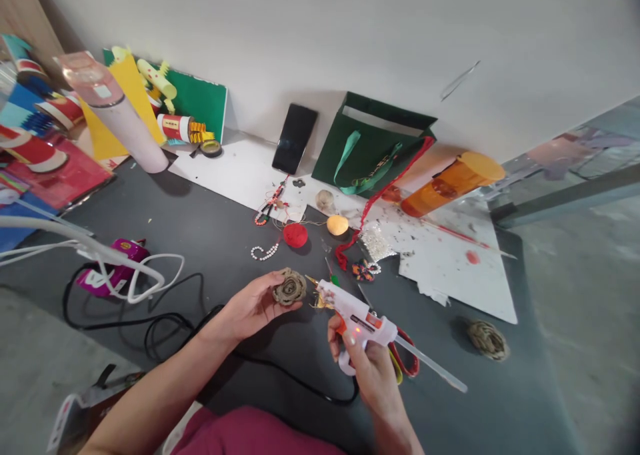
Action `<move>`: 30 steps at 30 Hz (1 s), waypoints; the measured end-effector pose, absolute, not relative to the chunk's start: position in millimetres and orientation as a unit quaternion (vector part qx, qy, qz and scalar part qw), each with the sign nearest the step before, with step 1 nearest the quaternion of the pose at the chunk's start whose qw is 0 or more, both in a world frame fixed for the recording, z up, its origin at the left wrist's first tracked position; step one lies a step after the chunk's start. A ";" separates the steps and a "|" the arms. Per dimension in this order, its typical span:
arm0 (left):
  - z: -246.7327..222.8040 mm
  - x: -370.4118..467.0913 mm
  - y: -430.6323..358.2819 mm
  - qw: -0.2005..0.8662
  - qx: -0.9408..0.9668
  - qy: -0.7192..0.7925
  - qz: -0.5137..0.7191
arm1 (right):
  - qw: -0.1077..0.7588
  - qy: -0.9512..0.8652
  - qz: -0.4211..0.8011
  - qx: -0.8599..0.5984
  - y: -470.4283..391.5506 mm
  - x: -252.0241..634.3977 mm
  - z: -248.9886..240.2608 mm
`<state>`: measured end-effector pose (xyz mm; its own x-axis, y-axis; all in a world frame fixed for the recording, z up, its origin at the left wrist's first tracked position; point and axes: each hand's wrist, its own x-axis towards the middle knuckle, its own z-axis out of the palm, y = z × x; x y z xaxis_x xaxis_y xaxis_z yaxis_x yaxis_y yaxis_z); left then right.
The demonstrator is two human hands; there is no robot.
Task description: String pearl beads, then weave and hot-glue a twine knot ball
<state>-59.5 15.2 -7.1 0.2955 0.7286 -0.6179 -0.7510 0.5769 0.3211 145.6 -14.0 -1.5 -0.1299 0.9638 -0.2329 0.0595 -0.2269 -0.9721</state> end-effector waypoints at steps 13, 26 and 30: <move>-8.9 -56.6 13.5 0.787 0.057 0.397 0.468 | 0.367 -0.498 0.557 -0.554 -9.5 131.9 3.4; -13.3 -58.6 14.4 0.763 0.074 0.417 0.489 | 0.315 -0.542 0.517 -0.583 -13.4 137.8 -3.1; -12.9 -58.9 14.0 0.761 0.078 0.418 0.490 | 0.313 -0.571 0.492 -0.578 -13.3 138.1 -5.3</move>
